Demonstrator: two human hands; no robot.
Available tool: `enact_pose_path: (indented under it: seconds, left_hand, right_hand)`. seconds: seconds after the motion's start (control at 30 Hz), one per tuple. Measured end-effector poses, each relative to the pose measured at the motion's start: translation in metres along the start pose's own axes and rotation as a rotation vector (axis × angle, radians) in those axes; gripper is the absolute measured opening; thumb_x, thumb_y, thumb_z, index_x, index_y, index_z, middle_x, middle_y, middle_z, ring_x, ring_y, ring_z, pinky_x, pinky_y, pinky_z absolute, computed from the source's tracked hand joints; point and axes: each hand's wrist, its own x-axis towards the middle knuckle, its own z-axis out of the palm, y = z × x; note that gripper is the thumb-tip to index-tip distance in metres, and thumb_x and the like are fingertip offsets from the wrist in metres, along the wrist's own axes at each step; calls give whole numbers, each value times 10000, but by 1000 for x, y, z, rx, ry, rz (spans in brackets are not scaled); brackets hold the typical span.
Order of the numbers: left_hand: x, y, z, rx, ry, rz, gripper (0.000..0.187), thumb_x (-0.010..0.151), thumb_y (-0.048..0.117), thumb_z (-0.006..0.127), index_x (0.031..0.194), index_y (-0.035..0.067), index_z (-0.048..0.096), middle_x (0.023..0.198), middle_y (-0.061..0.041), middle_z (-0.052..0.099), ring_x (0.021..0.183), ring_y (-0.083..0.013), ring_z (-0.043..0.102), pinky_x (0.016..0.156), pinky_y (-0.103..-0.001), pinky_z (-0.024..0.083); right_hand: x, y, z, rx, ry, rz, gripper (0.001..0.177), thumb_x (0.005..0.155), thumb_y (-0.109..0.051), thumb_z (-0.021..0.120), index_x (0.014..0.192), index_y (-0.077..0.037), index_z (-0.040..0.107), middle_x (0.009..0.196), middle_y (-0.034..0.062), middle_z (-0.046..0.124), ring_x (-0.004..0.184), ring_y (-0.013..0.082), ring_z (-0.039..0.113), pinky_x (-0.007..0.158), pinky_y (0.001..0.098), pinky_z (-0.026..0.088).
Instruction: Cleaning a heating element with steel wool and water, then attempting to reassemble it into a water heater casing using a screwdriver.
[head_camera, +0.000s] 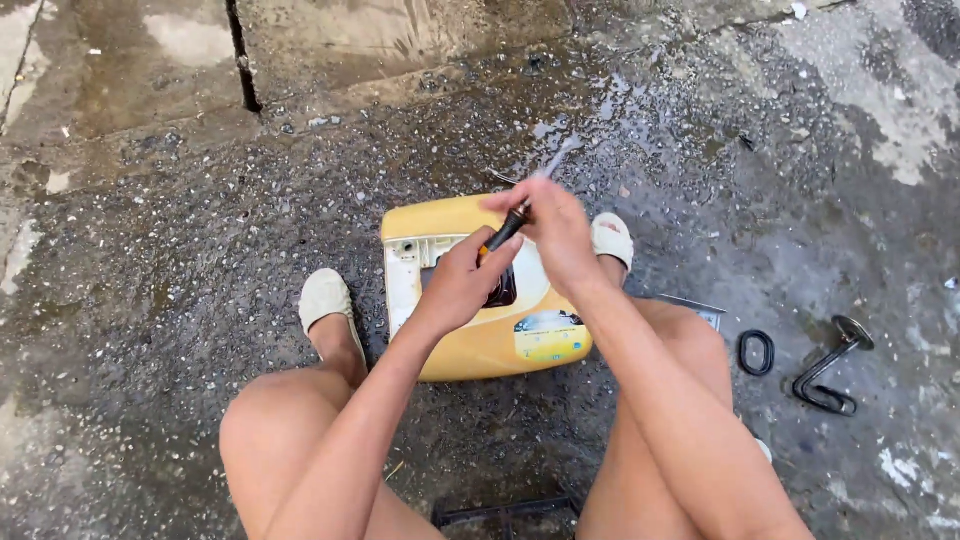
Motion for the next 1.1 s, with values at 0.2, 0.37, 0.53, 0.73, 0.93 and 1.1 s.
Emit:
enact_pose_path:
  seconds: [0.2,0.37,0.53,0.73,0.93,1.1]
  left_hand:
    - [-47,-5,-43,57,59,-86,303,942,391,678,1026,102,716,700,-140,625,721,-251,591,691,-366,500]
    - [-49,-9,-75,60,268,25,333,878,240,790,1161,68,749,827,-198,669,808,-281,648,723,-408,541]
    - [-57,-18,-77,39,391,212,308,882,179,830,1159,66,756,941,-162,659,898,-277,666,780,-387,558]
    - [-57,-30,-77,195,390,306,301,823,120,856,1113,139,777,957,-117,641,996,-338,643,882,-436,558]
    - [-49,-41,-80,227,406,314,302,814,136,868,1101,167,781,965,-108,650,1018,-333,625,912,-439,536]
    - [-45,-43,-70,178,385,298,293,813,136,866,1092,144,779,932,-130,657,976,-346,640,881,-436,551]
  right_hand:
    - [25,-51,-47,113,295,-104,294,1085,-323,400,935,-114,542,574,-57,434,509,115,550,662,337,539]
    - [-24,-44,-3,-640,-320,-257,337,1071,-176,461,1261,-49,709,1084,184,750,970,222,690,871,414,535]
    - [-39,-43,12,-849,-456,-279,245,1031,-131,602,1212,-120,767,1012,125,782,932,287,754,796,381,597]
    - [-41,-44,18,-926,-481,-280,242,1026,-137,624,1210,-164,778,768,92,732,592,189,633,602,336,528]
    - [-38,-50,15,-1047,-519,-243,255,1026,-142,610,1213,-172,781,718,113,713,570,257,635,605,372,524]
    - [-35,-44,13,-1035,-544,-257,244,1028,-146,608,1197,-180,781,710,116,705,594,273,652,613,377,533]
